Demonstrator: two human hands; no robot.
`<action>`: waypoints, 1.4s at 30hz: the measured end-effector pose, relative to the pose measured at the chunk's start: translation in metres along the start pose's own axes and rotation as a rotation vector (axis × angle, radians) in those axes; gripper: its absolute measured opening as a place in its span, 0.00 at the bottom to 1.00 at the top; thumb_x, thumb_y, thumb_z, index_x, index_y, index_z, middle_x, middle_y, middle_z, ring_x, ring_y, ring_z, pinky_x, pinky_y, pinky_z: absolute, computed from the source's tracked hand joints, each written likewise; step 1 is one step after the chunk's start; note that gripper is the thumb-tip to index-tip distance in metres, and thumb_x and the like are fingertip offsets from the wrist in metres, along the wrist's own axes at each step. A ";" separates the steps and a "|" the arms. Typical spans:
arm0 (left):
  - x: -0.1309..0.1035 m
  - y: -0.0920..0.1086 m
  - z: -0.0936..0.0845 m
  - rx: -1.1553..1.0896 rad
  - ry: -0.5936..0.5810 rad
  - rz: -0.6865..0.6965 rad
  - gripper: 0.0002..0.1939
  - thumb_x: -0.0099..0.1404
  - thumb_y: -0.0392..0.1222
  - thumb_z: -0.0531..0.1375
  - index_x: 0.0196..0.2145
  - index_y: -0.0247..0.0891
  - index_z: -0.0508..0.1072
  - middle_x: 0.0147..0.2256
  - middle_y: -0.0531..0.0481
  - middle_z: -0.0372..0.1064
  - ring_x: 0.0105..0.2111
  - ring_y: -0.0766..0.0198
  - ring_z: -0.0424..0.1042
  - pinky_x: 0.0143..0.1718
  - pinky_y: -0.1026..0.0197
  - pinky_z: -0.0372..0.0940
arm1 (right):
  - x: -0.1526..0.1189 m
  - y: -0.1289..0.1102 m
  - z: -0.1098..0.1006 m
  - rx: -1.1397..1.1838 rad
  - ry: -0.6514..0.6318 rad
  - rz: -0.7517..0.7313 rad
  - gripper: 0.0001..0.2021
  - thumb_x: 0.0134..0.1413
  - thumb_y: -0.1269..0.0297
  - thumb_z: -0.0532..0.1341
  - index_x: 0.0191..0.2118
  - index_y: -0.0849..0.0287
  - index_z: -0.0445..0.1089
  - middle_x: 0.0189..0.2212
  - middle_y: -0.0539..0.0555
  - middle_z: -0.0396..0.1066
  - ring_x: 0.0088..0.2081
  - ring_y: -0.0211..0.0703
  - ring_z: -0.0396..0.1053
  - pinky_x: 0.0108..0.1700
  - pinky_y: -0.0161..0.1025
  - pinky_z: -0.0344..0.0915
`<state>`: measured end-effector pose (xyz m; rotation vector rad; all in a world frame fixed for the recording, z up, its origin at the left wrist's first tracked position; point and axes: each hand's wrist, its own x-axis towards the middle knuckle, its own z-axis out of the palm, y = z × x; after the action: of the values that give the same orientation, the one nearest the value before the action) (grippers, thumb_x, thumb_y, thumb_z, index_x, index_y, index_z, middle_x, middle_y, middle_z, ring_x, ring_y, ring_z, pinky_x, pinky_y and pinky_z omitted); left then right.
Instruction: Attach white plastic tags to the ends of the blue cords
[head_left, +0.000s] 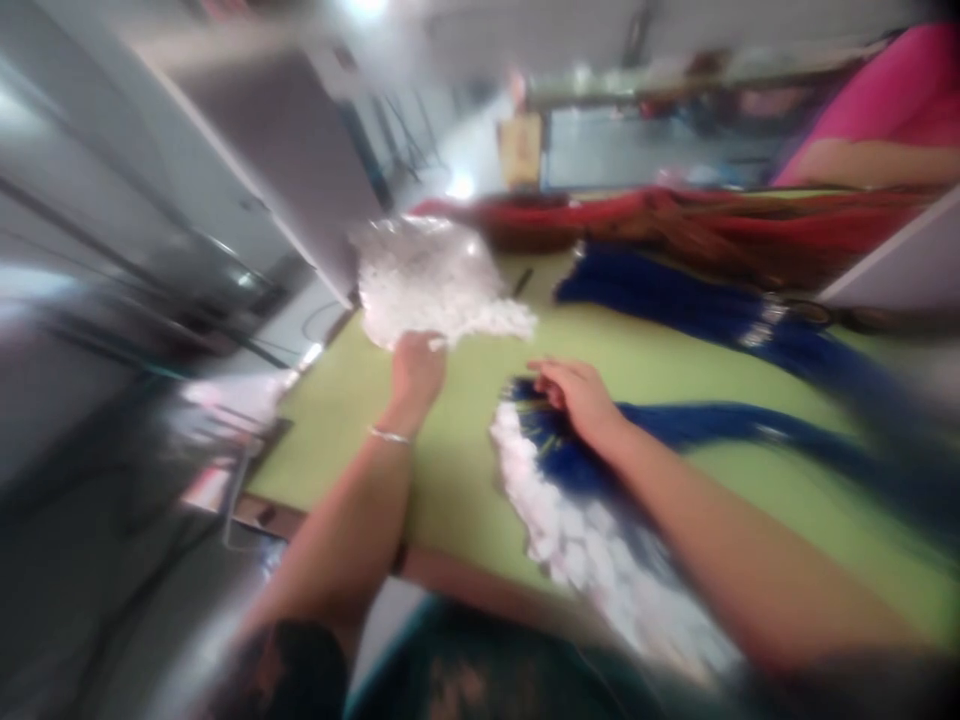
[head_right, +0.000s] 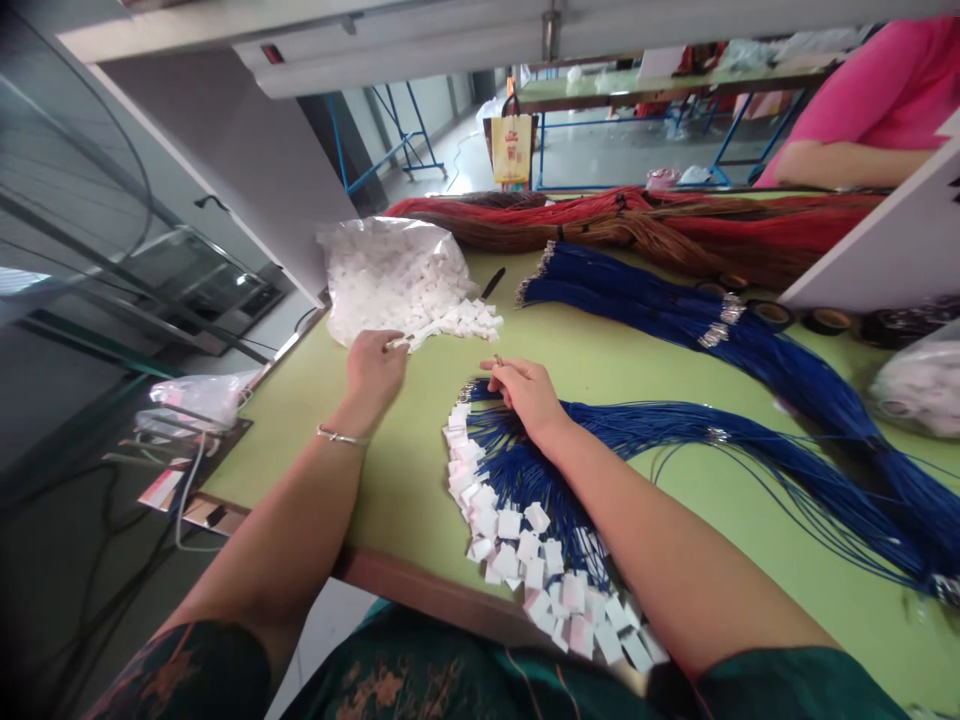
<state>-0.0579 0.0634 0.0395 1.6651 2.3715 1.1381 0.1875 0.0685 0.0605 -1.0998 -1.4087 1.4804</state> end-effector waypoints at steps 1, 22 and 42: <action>0.005 -0.007 0.004 0.077 -0.007 0.001 0.14 0.57 0.38 0.59 0.40 0.35 0.77 0.41 0.41 0.72 0.43 0.53 0.70 0.47 0.53 0.62 | 0.000 0.001 0.001 0.005 -0.010 -0.005 0.13 0.50 0.60 0.57 0.35 0.63 0.74 0.21 0.49 0.68 0.18 0.30 0.56 0.21 0.31 0.54; -0.055 0.074 -0.001 -1.192 -0.598 -0.502 0.11 0.50 0.40 0.67 0.30 0.31 0.75 0.22 0.52 0.67 0.22 0.74 0.64 0.25 0.70 0.59 | -0.001 0.002 0.003 -0.277 -0.046 -0.177 0.09 0.45 0.64 0.58 0.25 0.63 0.72 0.23 0.50 0.70 0.27 0.37 0.64 0.33 0.34 0.60; -0.062 0.069 0.009 -0.844 -0.524 -0.321 0.11 0.49 0.42 0.68 0.31 0.35 0.76 0.24 0.50 0.72 0.23 0.69 0.66 0.23 0.68 0.59 | -0.005 0.010 0.007 -0.777 -0.049 -0.391 0.08 0.48 0.67 0.57 0.21 0.60 0.68 0.18 0.50 0.67 0.22 0.35 0.57 0.27 0.34 0.50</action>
<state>0.0280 0.0288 0.0495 1.0575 1.4464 1.1936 0.1824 0.0605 0.0507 -1.1304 -2.1722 0.6799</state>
